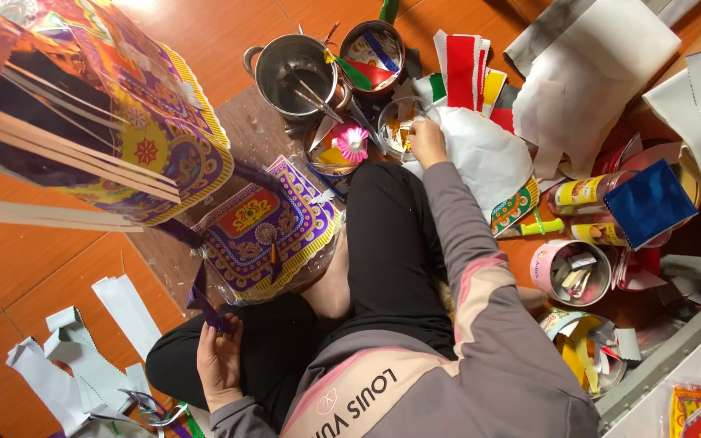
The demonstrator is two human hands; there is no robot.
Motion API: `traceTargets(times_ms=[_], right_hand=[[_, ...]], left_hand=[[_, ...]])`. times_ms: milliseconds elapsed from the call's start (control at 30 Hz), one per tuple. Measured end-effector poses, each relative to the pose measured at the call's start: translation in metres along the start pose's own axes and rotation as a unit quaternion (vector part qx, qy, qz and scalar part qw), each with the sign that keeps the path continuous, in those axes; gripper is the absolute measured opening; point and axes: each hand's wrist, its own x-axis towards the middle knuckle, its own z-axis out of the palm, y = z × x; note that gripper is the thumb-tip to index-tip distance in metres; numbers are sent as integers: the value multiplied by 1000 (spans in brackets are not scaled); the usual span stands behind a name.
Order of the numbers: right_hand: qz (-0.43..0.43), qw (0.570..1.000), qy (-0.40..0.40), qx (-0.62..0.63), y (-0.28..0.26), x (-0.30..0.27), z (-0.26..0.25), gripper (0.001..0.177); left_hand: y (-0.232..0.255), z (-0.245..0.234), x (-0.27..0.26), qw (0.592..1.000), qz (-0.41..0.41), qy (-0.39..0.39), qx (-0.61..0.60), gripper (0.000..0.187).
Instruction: Decorate a paper horse model by applying stickers and small ornaments by hand
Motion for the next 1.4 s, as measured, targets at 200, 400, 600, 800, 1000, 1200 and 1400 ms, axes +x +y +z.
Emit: traceTargets(times_ms=[200, 400, 600, 800, 1000, 1200, 1400], right_hand=[[64, 995, -28, -70, -14, 16, 29, 41], [27, 998, 19, -51, 23, 23, 51, 13], [-7, 998, 63, 9, 25, 20, 41, 30], [-31, 961, 173, 213, -42, -23, -25, 30], [-58, 888, 59, 453, -159, -121, -79, 55], [-116, 817, -176, 537, -259, -208, -70, 65], [-157, 749, -317, 560, -287, -239, -35, 76]], left_hand=[[2, 8, 0, 1000, -8, 26, 6, 36], [1, 3, 2, 1000, -5, 20, 10, 39], [-2, 0, 2, 1000, -6, 24, -2, 37], [0, 6, 0, 1000, 8, -2, -13, 38], [-41, -6, 32, 995, 33, 4, -96, 23], [-39, 106, 5, 980, 149, -71, 107, 27], [-15, 137, -23, 990, 60, -81, 98, 42]])
